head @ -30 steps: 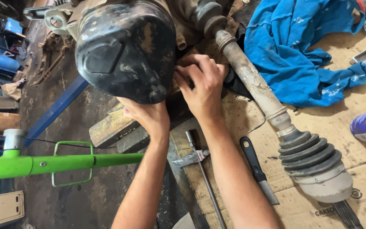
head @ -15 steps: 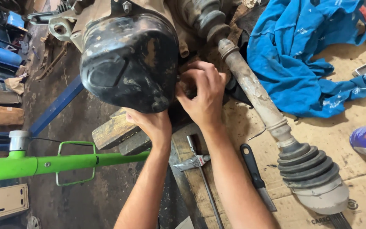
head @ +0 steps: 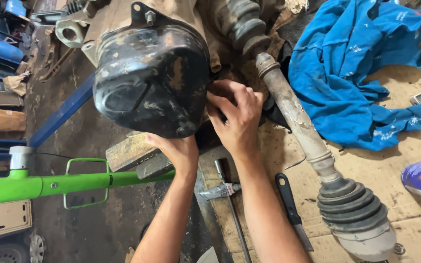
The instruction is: The person aligns a black differential cover onto a vehicle axle housing and secures it by hand-tightening bolts. They then use a T-handle wrench to tighten the bolts further, working on the assembly placed on a wooden workbench.
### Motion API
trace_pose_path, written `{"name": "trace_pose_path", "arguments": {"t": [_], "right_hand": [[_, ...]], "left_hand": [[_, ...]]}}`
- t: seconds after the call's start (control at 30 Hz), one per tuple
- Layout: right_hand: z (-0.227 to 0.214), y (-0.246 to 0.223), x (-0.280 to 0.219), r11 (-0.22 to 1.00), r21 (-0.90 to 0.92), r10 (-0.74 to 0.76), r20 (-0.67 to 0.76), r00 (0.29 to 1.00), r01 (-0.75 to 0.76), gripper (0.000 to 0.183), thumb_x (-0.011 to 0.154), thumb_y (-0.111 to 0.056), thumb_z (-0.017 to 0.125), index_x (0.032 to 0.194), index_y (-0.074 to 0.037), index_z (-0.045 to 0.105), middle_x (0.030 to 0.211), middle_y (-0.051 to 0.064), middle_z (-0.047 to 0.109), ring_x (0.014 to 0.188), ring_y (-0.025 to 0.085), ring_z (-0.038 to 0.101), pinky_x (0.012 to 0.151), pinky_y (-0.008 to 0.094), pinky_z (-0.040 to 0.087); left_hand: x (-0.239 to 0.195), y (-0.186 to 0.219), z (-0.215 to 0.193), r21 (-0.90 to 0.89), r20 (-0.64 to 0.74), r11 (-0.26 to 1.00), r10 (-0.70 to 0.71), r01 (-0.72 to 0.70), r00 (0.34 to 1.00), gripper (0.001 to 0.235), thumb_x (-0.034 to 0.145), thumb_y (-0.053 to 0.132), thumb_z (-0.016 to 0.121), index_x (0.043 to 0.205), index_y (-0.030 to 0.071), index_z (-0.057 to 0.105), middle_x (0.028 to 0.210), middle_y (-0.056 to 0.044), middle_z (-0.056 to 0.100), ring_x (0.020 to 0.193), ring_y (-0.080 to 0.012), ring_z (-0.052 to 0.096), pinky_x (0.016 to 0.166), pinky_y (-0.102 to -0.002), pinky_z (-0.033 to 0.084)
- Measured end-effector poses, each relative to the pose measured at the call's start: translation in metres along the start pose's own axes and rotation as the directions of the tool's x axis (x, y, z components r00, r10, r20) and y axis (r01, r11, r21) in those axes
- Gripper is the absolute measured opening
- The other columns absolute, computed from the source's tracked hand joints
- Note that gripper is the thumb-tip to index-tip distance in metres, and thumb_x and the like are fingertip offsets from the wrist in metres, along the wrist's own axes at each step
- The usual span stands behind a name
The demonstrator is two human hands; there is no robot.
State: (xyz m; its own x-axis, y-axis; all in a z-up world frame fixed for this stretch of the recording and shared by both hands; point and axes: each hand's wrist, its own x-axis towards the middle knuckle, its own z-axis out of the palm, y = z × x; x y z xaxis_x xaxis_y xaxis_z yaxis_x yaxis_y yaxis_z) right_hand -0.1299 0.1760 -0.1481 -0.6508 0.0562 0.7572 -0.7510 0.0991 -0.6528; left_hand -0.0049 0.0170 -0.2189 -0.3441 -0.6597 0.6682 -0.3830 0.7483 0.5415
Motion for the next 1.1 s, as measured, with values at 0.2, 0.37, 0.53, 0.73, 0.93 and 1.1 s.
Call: {"name": "trace_pose_path", "arguments": {"t": [0.2,0.37,0.53,0.73,0.93,1.1], "right_hand": [[0.01,0.008,-0.015,0.996,-0.08,0.032,-0.024,0.999,-0.034,0.012,0.099,-0.025,0.093,0.109,-0.028,0.087,0.107,-0.006,0.07,0.094,0.021,0.069,0.087,0.04,0.046],[0.009,0.005,-0.012,0.997,-0.074,0.029,-0.014,0.999,-0.03,0.016,0.099,-0.025,0.092,0.114,-0.028,0.086,0.108,-0.007,0.073,0.098,0.019,0.069,0.09,0.04,0.045],[0.02,0.012,-0.025,0.997,-0.063,0.047,-0.043,0.998,-0.05,0.014,0.101,-0.03,0.092,0.112,-0.024,0.086,0.104,-0.007,0.074,0.095,0.018,0.07,0.091,0.039,0.044],[0.011,0.0,-0.013,0.996,-0.072,0.048,-0.019,0.999,-0.05,0.033,0.101,-0.027,0.089,0.132,-0.023,0.08,0.129,-0.004,0.076,0.109,0.021,0.071,0.096,0.042,0.044],[0.016,0.005,-0.017,0.993,-0.1,0.051,-0.058,0.997,-0.057,0.021,0.09,-0.021,0.096,0.091,-0.018,0.075,0.116,-0.001,0.074,0.096,0.026,0.07,0.086,0.045,0.044],[0.009,0.0,-0.013,0.997,-0.072,0.031,-0.026,0.999,-0.033,0.007,0.107,-0.021,0.085,0.113,-0.024,0.082,0.129,-0.004,0.074,0.106,0.021,0.073,0.09,0.04,0.042]], "left_hand": [[-0.004,-0.015,-0.001,0.002,-0.017,0.998,0.055,-0.055,0.998,0.082,0.09,0.016,0.096,0.156,-0.008,0.053,0.15,-0.038,0.052,0.14,-0.056,0.047,0.127,-0.066,0.034],[-0.003,-0.003,-0.006,-0.029,0.002,0.998,0.054,-0.054,0.999,0.081,0.091,0.014,0.092,0.157,-0.009,0.052,0.152,-0.038,0.052,0.141,-0.0541,0.047,0.128,-0.066,0.032],[-0.002,-0.002,-0.005,-0.015,-0.004,0.998,0.059,-0.059,0.998,0.08,0.092,0.016,0.091,0.157,-0.009,0.053,0.152,-0.038,0.052,0.141,-0.0543,0.047,0.128,-0.066,0.032],[0.0,-0.003,-0.004,0.011,0.01,0.999,0.049,-0.049,0.999,0.079,0.093,0.018,0.091,0.156,-0.009,0.053,0.152,-0.038,0.053,0.141,-0.0545,0.047,0.128,-0.066,0.032],[0.002,0.0,-0.002,0.016,-0.007,0.998,0.057,-0.057,0.998,0.077,0.094,0.021,0.09,0.156,-0.009,0.054,0.152,-0.039,0.053,0.141,-0.0547,0.047,0.128,-0.066,0.032],[0.002,0.001,-0.002,0.029,-0.007,0.998,0.048,-0.048,0.999,0.076,0.096,0.023,0.089,0.155,-0.009,0.054,0.151,-0.039,0.053,0.142,-0.055,0.047,0.128,-0.066,0.031]]}}
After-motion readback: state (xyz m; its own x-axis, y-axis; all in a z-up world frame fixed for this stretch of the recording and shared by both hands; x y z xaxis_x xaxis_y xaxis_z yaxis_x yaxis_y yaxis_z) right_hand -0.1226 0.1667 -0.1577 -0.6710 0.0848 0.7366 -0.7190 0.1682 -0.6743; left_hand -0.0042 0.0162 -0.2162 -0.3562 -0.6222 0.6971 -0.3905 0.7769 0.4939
